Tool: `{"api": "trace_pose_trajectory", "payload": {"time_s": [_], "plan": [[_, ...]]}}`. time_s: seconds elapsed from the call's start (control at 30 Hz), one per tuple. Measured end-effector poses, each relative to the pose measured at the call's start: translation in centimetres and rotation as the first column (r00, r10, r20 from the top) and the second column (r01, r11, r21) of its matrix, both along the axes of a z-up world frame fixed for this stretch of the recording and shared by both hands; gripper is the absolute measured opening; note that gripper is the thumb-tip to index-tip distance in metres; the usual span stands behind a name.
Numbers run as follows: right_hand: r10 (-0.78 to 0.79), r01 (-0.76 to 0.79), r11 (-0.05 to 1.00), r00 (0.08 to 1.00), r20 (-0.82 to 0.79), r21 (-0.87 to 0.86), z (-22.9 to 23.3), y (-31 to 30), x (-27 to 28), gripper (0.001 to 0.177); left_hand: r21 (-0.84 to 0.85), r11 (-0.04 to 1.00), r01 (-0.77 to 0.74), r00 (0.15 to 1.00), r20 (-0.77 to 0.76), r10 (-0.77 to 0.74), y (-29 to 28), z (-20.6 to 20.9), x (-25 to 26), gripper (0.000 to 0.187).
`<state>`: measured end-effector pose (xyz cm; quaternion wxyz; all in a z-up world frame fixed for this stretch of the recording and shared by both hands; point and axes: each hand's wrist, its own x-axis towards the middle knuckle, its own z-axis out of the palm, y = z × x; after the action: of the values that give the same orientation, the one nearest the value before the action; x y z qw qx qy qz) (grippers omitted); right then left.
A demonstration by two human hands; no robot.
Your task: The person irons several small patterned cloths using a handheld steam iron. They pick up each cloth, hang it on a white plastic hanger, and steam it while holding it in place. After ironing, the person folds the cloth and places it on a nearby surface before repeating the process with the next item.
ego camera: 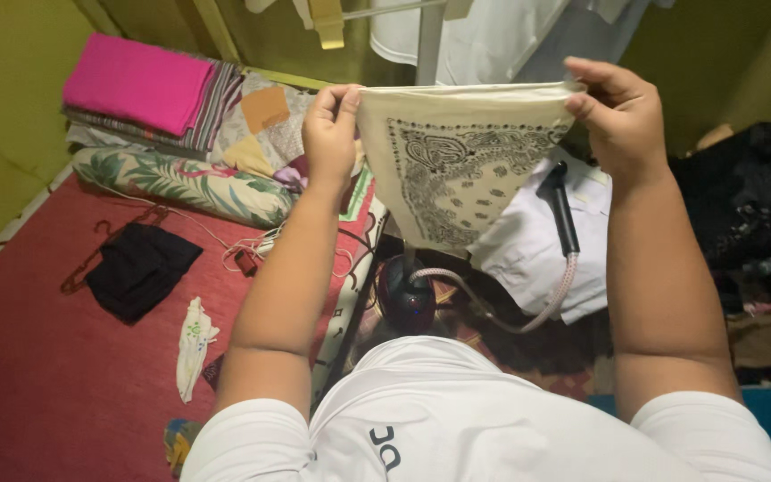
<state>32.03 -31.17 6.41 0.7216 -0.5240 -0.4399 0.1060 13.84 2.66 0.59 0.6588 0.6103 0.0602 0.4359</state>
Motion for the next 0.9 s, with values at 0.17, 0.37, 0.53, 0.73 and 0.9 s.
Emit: {"api": "trace_pose_trajectory", "payload": {"time_s": [0.17,0.37,0.53,0.73,0.9], "plan": [[-0.462,0.641,0.751,0.682,0.566,-0.159,0.5,3.0,1.1,0.02,-0.05,0.98,0.194,0.977,0.097,-0.188,0.9,-1.1,1.9,0.015],[-0.194,0.501,0.865,0.292,0.936,0.023,4.6,13.3,-5.0,0.03,-0.463,0.691,0.555,0.816,0.139,-0.562,0.3,-1.3,3.6,0.011],[-0.239,0.415,0.877,-0.062,0.969,0.243,7.5,21.7,-8.2,0.064,-0.616,0.618,0.489,0.839,0.137,-0.527,1.0,1.1,3.2,0.02],[0.055,0.283,0.934,0.491,0.87,-0.219,8.3,25.2,-5.3,0.046,-0.56,0.558,0.613,0.772,0.272,-0.574,4.3,0.7,2.6,0.021],[0.119,0.284,0.869,0.674,0.729,-0.405,8.5,25.7,-3.7,0.033,-0.566,0.539,0.624,0.766,0.308,-0.564,5.9,0.3,3.2,0.016]]}}
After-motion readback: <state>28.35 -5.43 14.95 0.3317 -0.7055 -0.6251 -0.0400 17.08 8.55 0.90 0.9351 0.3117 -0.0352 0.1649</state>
